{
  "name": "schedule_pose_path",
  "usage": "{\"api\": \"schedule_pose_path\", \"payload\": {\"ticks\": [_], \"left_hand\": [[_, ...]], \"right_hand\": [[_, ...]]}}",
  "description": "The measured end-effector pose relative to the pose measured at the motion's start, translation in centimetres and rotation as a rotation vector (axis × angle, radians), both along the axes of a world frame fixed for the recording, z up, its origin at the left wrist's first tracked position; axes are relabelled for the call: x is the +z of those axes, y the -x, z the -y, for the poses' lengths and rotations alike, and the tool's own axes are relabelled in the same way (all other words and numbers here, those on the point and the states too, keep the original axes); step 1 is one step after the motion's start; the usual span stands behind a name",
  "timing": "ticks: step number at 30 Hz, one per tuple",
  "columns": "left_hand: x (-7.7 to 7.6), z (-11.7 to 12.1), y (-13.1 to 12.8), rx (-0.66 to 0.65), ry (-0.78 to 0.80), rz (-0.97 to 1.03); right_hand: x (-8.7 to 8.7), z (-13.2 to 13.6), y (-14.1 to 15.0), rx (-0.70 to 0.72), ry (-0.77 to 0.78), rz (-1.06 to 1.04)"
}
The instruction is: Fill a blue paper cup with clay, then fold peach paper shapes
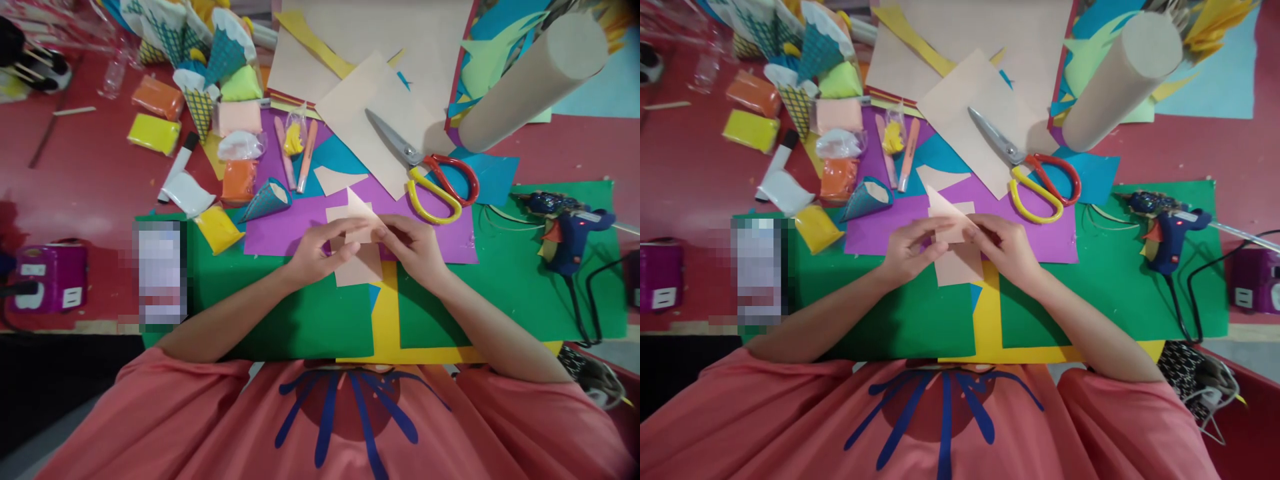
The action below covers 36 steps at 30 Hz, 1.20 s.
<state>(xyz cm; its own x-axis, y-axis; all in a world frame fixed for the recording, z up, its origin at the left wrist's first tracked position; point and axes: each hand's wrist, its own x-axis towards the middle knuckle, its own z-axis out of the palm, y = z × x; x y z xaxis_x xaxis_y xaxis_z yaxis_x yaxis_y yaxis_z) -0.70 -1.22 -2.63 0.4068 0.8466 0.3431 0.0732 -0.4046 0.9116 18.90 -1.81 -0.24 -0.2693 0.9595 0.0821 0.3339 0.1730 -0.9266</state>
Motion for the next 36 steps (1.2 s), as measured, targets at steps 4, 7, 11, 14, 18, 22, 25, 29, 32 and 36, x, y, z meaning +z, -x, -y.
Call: {"api": "schedule_pose_path", "payload": {"ticks": [4, 7, 11, 14, 18, 22, 25, 29, 32, 36], "left_hand": [[-0.2, -0.7, 0.3, 0.259, -0.024, 0.043], [0.2, -0.9, 0.2, 0.21, -0.071, -0.006], [1.0, -0.5, -0.3, 0.021, 0.045, -0.156], [1.3, -0.2, -0.6, 0.043, 0.095, -0.139], [1.2, -0.6, -0.4, 0.149, 0.245, -0.115], [1.0, -1.1, -0.1, 0.206, 0.375, -0.039], [1.0, -1.2, 0.0, 0.187, 0.349, -0.046], [1.3, -1.2, 0.1, 0.162, 0.302, -0.061], [1.3, -1.2, 0.2, 0.15, 0.277, -0.075], [1.3, -1.2, 0.3, 0.163, 0.292, -0.088]], "right_hand": [[0.1, -0.1, -0.7, 0.044, -0.074, 0.04], [0.0, 0.1, -0.9, 0.164, -0.12, 0.065], [-0.3, 0.3, -0.7, 0.239, -0.097, 0.088], [-0.3, 0.0, -0.6, 0.203, -0.017, 0.041], [-0.2, -0.6, -0.8, 0.048, 0.155, -0.131], [-0.5, -1.2, -1.4, -0.125, 0.338, -0.343], [-0.9, -1.6, -1.7, -0.187, 0.406, -0.446], [-1.0, -1.9, -1.8, -0.247, 0.473, -0.527], [-1.0, -2.0, -1.7, -0.262, 0.491, -0.558], [-1.2, -2.0, -1.5, -0.261, 0.454, -0.563]]}}
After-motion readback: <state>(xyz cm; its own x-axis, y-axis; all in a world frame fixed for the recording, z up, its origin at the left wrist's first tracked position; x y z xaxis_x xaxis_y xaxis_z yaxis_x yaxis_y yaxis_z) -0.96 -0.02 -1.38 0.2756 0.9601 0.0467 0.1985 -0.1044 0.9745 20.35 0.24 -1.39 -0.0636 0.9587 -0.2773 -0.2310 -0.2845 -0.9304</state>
